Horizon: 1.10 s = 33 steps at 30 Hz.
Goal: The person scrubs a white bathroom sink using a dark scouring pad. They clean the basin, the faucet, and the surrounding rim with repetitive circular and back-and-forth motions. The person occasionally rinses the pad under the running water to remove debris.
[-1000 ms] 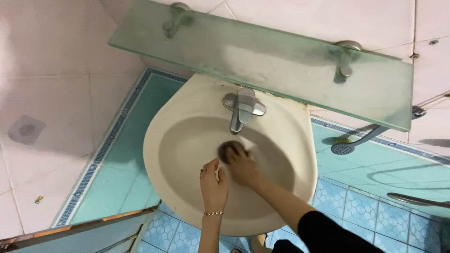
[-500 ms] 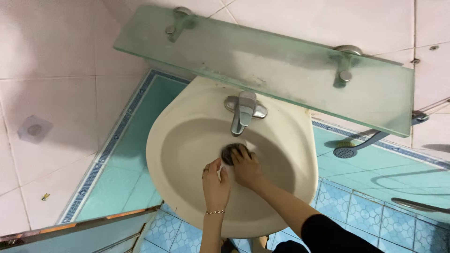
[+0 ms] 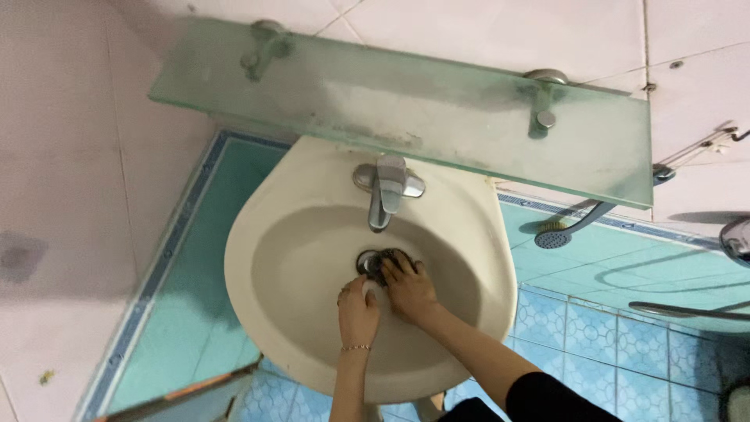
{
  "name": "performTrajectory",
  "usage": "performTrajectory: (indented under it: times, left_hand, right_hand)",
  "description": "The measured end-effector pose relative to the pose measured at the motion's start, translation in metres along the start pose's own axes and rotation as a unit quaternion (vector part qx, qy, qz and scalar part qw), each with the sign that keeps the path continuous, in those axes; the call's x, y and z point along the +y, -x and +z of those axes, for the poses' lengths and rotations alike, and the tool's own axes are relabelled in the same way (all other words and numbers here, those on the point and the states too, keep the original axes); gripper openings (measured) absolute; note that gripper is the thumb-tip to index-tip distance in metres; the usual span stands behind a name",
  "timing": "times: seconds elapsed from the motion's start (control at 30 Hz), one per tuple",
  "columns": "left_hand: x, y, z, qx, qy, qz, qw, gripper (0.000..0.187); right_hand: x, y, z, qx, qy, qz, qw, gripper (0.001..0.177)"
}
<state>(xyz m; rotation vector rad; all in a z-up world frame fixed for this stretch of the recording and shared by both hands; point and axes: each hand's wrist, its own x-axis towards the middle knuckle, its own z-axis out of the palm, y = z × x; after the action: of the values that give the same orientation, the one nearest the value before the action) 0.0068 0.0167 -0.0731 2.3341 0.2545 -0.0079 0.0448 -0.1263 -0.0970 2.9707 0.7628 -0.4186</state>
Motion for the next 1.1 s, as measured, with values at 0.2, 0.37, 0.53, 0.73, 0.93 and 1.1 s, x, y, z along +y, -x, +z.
performTrajectory:
  times: [0.2,0.37,0.53,0.73,0.93,1.1]
  left_hand:
    - [-0.008,-0.022,-0.023,-0.029,0.006,0.022,0.999,0.036]
    - [0.000,-0.037,-0.038,-0.046,0.013,0.055,0.997,0.034]
    - [0.000,-0.044,-0.048,-0.094,0.012,0.051,0.994,0.037]
    - [-0.006,-0.056,-0.054,-0.089,0.009,0.114,0.989,0.033]
    - [0.006,-0.055,-0.062,-0.153,-0.002,0.055,0.987,0.031]
    - [0.008,-0.059,-0.064,-0.130,0.025,0.080,0.988,0.031]
  right_hand:
    - [-0.040,-0.033,-0.015,-0.027,-0.101,0.040,0.994,0.065]
    - [-0.049,-0.007,0.023,0.106,-0.108,0.043,0.987,0.062]
    - [-0.038,-0.009,0.017,0.054,-0.080,0.116,0.989,0.060]
    - [-0.069,-0.030,-0.048,-0.100,-0.196,0.136,0.966,0.060]
    - [-0.051,0.018,-0.042,-0.118,-0.192,0.134,0.965,0.062]
    - [-0.013,0.011,-0.042,-0.083,-0.118,0.204,0.968,0.066]
